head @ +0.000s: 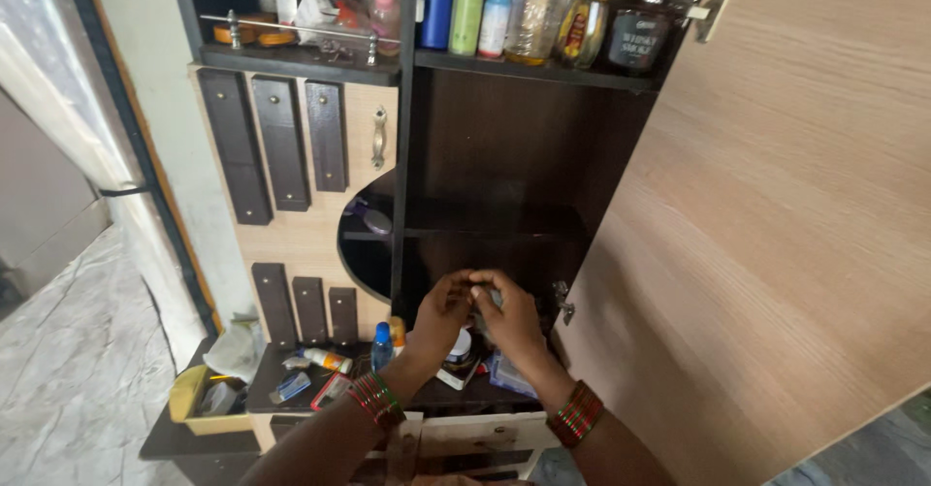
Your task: The person sits in front of an open cabinet and wipes various items with a cloth. They handle small plastic containers, bottles, and tubes, wiping each one individually before placing them back on the shelves.
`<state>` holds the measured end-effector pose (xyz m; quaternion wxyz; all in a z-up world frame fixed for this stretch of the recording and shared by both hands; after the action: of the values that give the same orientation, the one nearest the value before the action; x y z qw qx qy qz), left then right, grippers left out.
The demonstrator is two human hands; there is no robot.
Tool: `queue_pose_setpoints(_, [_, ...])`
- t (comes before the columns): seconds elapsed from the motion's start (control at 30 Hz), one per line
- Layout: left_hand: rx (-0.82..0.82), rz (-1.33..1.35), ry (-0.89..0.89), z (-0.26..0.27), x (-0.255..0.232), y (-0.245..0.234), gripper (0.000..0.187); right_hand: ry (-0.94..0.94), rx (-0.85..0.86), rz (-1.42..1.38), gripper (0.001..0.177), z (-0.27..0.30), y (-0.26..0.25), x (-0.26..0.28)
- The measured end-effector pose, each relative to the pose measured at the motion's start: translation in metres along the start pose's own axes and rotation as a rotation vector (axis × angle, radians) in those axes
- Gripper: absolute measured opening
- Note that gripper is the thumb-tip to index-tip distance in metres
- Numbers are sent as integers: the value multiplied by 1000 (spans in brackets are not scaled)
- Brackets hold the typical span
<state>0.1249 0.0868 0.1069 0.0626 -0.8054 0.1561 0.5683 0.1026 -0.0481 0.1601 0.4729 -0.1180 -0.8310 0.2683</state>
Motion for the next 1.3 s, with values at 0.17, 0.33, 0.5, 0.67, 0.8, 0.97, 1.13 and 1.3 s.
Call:
queue_pose_setpoints(0.17, [174,155,26,-34,-44,17,38,-59,-20,64,26,-12,-51,18])
queue_pose_setpoints(0.33, [326,164,171,-72,-80,37,43,-276,-34,182,30,-25,-105,33])
queue_pose_setpoints(0.5, [450,58,289,-129,-117,50,49,-347,-103,414,37,-51,-159,46])
queue_pose_setpoints(0.67, [480,-23,342,-192,-145,64,57,-274,-198,625,59,-99,-213,51])
queue_pose_setpoints(0.8, [400,-154,409,-240,-155,71,63,-235,-346,638,72,-148,-253,39])
queue_pose_setpoints(0.97, [350,-261,558,-296,-166,79,70,-249,-470,482,82,-195,-285,8])
queue_pose_setpoints(1.13, [330,-451,557,-345,-176,86,71,-240,-465,354,83,-216,-290,-10])
queue_pose_setpoints(1.3, [319,-533,493,-369,-165,83,72,-250,-429,371,82,-219,-286,-13])
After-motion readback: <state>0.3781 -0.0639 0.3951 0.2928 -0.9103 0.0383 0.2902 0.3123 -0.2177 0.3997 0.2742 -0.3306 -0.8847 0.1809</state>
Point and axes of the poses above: each hand's wrist, its own z-axis away from the middle knuckle, its own y-axis out of the palm, x = y × z, the point moved 1 cm from there along -z, towards the middle knuckle, and after that the axes turned 14 degrees about x, right-handed, at the moved point
